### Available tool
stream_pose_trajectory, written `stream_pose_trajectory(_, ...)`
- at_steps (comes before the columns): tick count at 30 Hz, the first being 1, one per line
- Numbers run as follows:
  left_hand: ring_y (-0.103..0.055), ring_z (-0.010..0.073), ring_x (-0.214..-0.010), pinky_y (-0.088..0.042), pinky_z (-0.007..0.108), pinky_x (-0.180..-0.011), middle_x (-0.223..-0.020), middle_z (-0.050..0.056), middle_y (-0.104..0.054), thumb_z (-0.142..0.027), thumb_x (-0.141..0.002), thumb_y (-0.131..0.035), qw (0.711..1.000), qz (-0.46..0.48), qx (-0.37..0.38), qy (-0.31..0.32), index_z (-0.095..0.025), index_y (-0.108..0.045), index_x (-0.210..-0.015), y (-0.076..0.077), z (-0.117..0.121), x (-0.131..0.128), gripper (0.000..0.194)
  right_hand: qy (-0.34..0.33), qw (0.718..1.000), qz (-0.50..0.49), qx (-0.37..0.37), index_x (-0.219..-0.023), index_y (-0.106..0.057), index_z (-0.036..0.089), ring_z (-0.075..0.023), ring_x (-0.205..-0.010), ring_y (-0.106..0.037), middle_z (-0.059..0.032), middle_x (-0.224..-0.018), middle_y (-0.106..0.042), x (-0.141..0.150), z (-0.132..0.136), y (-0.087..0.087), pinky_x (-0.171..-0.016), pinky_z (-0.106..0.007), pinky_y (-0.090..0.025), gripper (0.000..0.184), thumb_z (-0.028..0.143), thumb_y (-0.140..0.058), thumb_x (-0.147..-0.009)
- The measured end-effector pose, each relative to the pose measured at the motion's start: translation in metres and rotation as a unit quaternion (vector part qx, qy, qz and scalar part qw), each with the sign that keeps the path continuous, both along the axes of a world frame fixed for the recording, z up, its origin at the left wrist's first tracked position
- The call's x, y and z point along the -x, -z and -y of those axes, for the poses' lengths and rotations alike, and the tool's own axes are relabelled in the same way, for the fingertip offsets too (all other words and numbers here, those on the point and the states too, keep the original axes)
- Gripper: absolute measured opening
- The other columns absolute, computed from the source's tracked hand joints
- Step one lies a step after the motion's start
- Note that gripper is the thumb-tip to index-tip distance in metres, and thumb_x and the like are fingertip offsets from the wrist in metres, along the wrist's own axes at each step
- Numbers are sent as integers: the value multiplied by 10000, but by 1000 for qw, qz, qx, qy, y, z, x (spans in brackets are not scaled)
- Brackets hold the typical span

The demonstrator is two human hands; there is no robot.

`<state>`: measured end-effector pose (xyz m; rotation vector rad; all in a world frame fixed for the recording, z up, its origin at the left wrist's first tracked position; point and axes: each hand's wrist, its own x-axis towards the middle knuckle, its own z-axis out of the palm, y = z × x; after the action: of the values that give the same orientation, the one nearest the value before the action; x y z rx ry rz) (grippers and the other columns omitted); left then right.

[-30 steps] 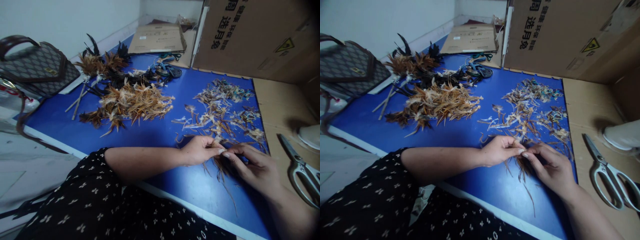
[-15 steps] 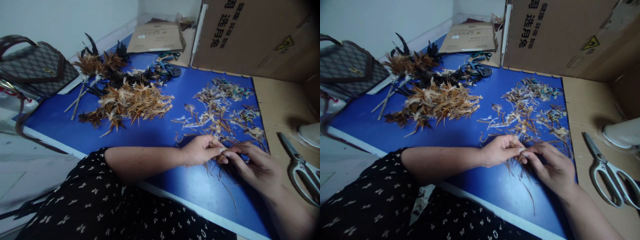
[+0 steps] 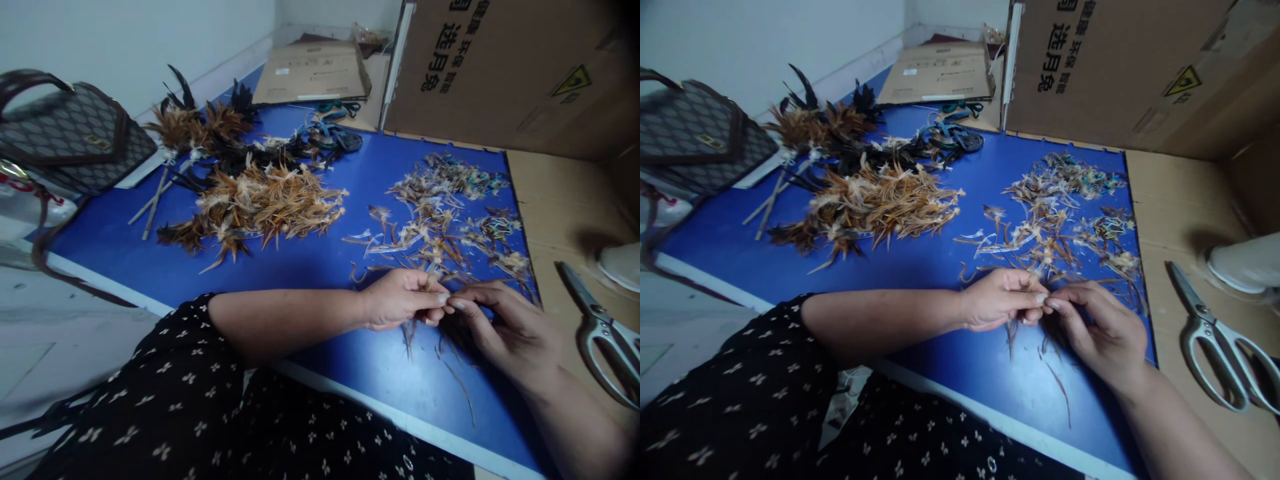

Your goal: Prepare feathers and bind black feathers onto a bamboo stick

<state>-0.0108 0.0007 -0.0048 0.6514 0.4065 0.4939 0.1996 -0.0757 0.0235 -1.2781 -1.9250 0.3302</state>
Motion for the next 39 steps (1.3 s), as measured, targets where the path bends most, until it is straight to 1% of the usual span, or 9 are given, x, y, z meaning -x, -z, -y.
stream_pose_trajectory(3, -586, 71, -644, -415, 287, -660, -832, 42, -745, -408, -768, -1069, 1000, -6, -2, -3, -127, -678, -892, -2, 1, -1, 498, 17, 1000, 0, -25, -1070, -789, 304, -222, -802, -783, -19, -907, -808, 3, -3, 4, -741, -379, -623, 120, 187, -776, -1048)
stream_pose_trajectory(8, -551, 70, -633, -388, 294, -659, -750, -19, -667, -437, -681, -1105, 1000, 8, -6, -18, -155, -643, -845, -1, 1, -3, 566, 38, 998, -6, -54, -1118, -825, 299, -237, -879, -818, -37, -979, -850, 4, -4, 9, -805, -389, -658, 148, 180, -779, -1043)
stream_pose_trajectory(15, -548, 80, -666, -405, 322, -683, -776, -12, -652, -484, -688, -1095, 999, 7, -7, -47, -130, -684, -863, -5, -4, -3, 571, 12, 996, 30, -86, -1493, -788, 301, -257, -1033, -843, -109, -1254, -858, 3, -4, 13, -901, -414, -693, 506, 99, -773, -1029)
stream_pose_trajectory(18, -559, 90, -676, -421, 327, -697, -747, -22, -632, -492, -708, -1086, 999, 9, -19, -48, -136, -678, -843, -6, -4, -2, 557, -14, 995, 42, -87, -1574, -748, 331, -268, -1074, -853, -98, -1284, -857, 3, -5, 15, -977, -435, -701, 615, 74, -783, -1016)
stream_pose_trajectory(22, -562, 92, -662, -432, 322, -697, -720, -28, -626, -517, -699, -1087, 998, 11, -26, -49, -143, -679, -823, -4, -5, -2, 567, -30, 994, 41, -95, -1591, -740, 343, -262, -1060, -857, -90, -1293, -860, 1, -6, 16, -967, -427, -705, 671, 45, -798, -993)
stream_pose_trajectory(27, -592, 98, -636, -448, 320, -696, -684, -26, -649, -539, -710, -1077, 999, 7, -35, -27, -141, -689, -841, 2, -5, -3, 571, -20, 997, 10, -67, -1465, -812, 360, -275, -1050, -859, -67, -1278, -870, -2, -4, 15, -945, -452, -708, 566, 63, -822, -984)
stream_pose_trajectory(33, -666, 101, -641, -516, 305, -717, -733, 3, -725, -478, -744, -1077, 999, -7, -32, -15, -126, -681, -911, 9, -3, -2, 556, -11, 998, -6, -67, -1180, -839, 326, -255, -930, -832, -37, -1083, -848, -2, -5, 12, -839, -406, -693, 299, 102, -825, -982)
stream_pose_trajectory(36, -776, 150, -749, -605, 337, -810, -826, 52, -791, -392, -781, -1072, 1000, -2, -15, -16, -124, -688, -1006, 10, -3, -1, 520, 0, 997, 24, -71, -1136, -796, 290, -226, -899, -802, -40, -1015, -811, -2, -7, 11, -805, -364, -654, 233, 95, -785, -1008)
stream_pose_trajectory(39, -841, 184, -875, -648, 363, -913, -909, 95, -822, -321, -888, -1009, 1000, 4, -2, -9, -111, -711, -1068, 7, -5, -1, 407, 28, 996, 36, -81, -1080, -761, 271, -196, -871, -775, -33, -978, -786, -3, -8, 11, -788, -333, -615, 184, 94, -750, -1030)
